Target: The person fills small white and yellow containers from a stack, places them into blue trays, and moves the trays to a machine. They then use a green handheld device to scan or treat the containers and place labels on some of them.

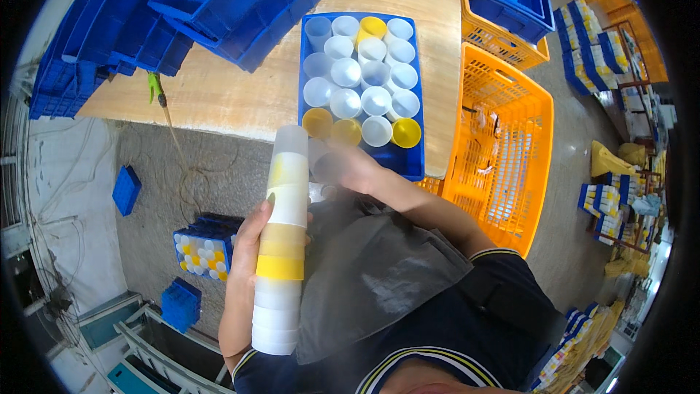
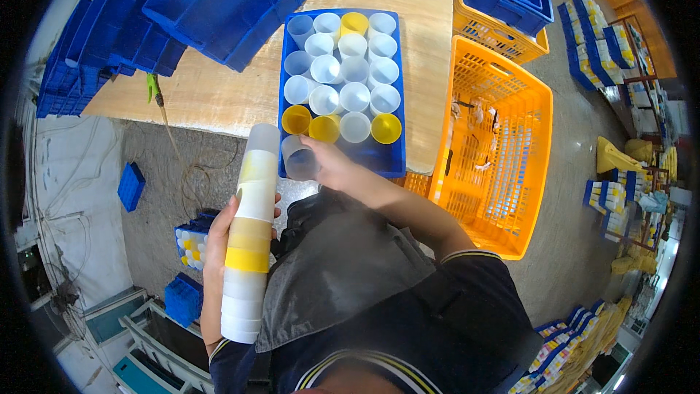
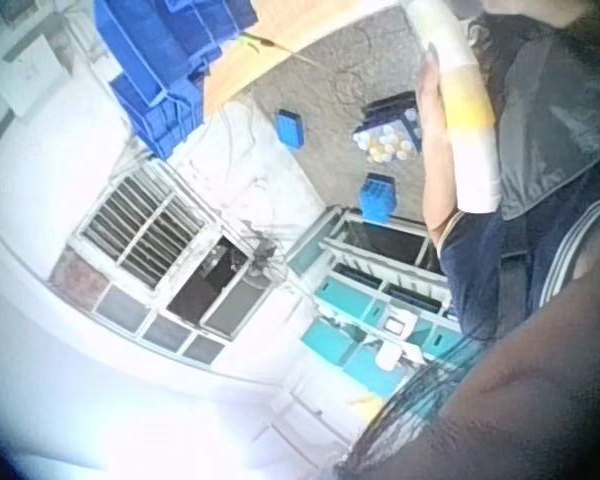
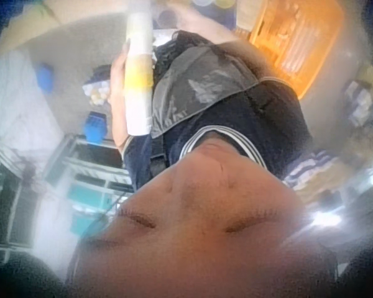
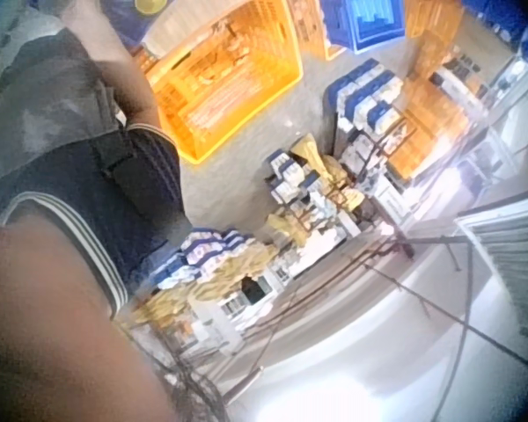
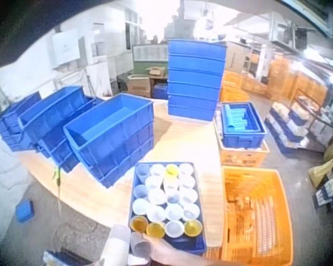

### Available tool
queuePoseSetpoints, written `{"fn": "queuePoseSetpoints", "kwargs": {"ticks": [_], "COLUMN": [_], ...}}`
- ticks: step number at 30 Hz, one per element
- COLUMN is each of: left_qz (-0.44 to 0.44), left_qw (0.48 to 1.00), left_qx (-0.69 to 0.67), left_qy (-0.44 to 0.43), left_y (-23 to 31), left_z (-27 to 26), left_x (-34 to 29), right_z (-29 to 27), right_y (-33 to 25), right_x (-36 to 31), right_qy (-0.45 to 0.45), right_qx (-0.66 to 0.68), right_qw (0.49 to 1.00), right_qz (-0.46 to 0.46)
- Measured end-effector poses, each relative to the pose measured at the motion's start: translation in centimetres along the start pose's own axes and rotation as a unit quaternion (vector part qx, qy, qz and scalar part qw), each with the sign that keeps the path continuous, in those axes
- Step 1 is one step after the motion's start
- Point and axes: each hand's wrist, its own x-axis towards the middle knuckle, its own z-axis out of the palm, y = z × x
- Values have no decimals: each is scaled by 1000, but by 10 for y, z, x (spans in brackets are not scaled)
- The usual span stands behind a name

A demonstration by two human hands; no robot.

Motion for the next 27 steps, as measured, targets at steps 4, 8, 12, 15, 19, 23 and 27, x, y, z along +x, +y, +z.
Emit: {"fn": "queuePoseSetpoints", "kwargs": {"ticks": [4,8,12,15,19,23,27], "left_qz": [-20,-28,-88,-98,-203,-308,-333], "left_qw": [1000,1000,994,989,959,925,926], "left_qx": [-5,-7,-28,42,167,220,173], "left_qy": [-19,-5,-54,-101,-106,-19,-37], "left_y": [3,5,11,15,7,0,-4], "left_z": [-4,0,4,6,16,21,14], "left_x": [6,13,20,29,50,61,73], "right_z": [-10,-6,9,1,-13,-24,-20], "right_y": [6,4,-1,4,4,-16,-23], "right_x": [-15,-15,-32,-92,-131,-140,-138], "right_qy": [23,-3,-99,32,19,142,198], "right_qx": [30,49,15,-476,-768,-752,-712], "right_qw": [999,998,995,806,341,389,409], "right_qz": [-14,-36,-26,-351,-542,-514,-535]}}
